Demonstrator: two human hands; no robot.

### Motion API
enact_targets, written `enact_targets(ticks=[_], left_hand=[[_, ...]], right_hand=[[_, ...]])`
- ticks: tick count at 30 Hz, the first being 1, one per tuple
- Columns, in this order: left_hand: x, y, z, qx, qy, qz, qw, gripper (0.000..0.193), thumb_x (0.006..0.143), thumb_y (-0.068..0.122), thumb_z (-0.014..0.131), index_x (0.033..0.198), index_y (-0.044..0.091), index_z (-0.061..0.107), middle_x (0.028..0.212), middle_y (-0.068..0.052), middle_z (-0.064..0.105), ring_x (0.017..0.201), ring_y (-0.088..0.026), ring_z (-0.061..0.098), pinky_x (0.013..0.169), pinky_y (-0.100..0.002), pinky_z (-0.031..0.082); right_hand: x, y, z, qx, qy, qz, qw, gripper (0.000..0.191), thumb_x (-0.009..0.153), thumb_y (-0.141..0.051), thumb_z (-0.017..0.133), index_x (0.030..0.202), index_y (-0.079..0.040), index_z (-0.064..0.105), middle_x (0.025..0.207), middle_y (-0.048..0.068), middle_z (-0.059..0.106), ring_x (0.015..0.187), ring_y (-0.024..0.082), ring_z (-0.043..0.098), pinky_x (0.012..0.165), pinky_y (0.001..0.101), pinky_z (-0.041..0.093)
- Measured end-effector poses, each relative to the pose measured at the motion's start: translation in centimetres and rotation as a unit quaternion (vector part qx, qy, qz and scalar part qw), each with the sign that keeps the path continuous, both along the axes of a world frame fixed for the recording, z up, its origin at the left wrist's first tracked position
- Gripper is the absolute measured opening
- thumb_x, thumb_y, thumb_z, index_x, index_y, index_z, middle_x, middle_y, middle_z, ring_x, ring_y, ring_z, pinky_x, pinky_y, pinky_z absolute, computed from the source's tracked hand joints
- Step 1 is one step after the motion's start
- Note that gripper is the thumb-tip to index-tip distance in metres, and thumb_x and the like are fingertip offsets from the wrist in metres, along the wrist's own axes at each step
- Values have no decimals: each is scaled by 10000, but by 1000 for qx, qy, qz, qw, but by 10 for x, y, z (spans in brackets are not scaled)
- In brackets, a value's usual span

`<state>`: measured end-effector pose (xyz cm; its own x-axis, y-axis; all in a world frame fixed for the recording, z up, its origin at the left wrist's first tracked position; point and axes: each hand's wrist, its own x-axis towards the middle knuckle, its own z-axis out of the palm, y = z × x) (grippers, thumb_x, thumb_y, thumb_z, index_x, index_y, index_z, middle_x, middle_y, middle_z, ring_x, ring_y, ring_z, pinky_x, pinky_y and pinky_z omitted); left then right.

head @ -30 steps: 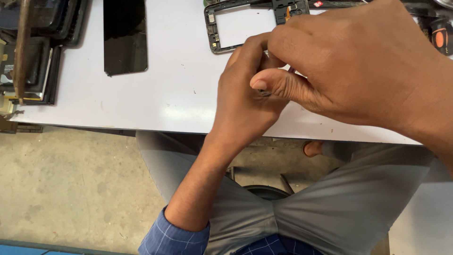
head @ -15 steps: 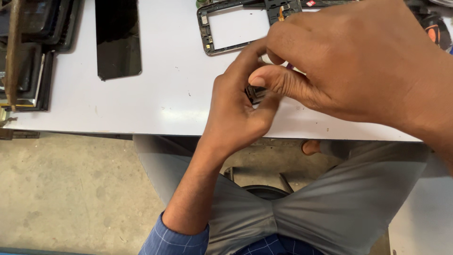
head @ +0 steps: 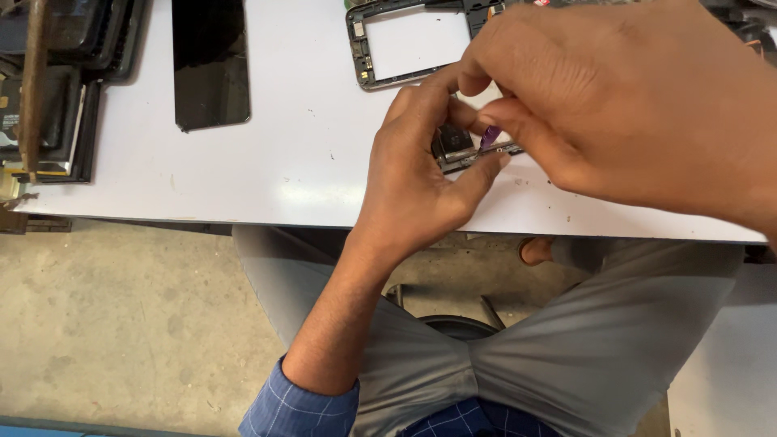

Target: The person repairs a disassembled smartphone on a cluttered workbench. They use a purple precision pry tool to work around the battery and internal components, then lift the swollen battery out of the phone body and continue manipulating small internal parts with the tool and fingers.

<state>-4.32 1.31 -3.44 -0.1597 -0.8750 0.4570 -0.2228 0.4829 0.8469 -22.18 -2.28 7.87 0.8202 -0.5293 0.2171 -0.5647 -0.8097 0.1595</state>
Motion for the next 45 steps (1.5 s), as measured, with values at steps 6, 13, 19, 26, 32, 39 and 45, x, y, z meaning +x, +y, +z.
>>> enact_targets(ticks=[6,13,19,26,32,39,45], left_hand=[[1,2,-4,-16,-28,5,999,746,740,-100,472,1471,48,462,1070,-74,715,1141,-227,651,1002,-362,565],[-2,5,-12,-12,-71,36,997,757,777,-128,456,1506,74,468,1063,-38,760,1203,-217,662,1035,-341,576],[-2,8,-10,-43,-97,46,993,773,770,-135,464,1513,76,464,1026,-32,766,1147,-207,646,1052,-359,553],[-2,12,0,-5,-80,43,996,664,786,-93,550,1434,50,529,1124,-90,712,1130,-231,654,950,-355,573],[-3,10,-1,-38,-99,60,993,221,902,68,767,1102,34,678,1059,-94,704,1052,-240,633,891,-362,553],[-4,6,0,-40,-90,74,992,83,955,90,743,1015,44,711,1075,-65,725,1075,-238,632,896,-355,545],[-15,-32,19,-126,-112,112,979,66,1019,138,738,1027,73,737,1046,-38,742,1043,-243,617,931,-380,481]], right_hand=[[-4,-1,2,101,-33,-6,994,299,899,-237,739,1132,-63,672,920,30,693,752,171,690,572,306,507],[-4,0,3,42,1,-27,999,242,993,-291,743,1106,-83,696,788,-7,687,679,156,676,578,318,475],[-7,3,4,119,-59,-49,990,273,938,-145,742,1193,-71,677,852,25,691,730,161,691,582,303,499],[-14,4,8,147,-93,-47,984,277,931,-58,723,1198,-32,657,951,87,699,837,180,712,626,310,535],[-20,5,11,185,-147,-59,970,270,948,-33,693,1204,23,631,978,140,688,835,196,696,578,303,539],[-43,13,2,140,-212,-77,964,231,993,-13,690,1178,99,609,990,190,669,847,229,677,649,312,541],[-72,38,-53,169,-425,-174,872,155,1120,-122,672,1127,16,602,907,54,656,717,93,618,651,194,499]])
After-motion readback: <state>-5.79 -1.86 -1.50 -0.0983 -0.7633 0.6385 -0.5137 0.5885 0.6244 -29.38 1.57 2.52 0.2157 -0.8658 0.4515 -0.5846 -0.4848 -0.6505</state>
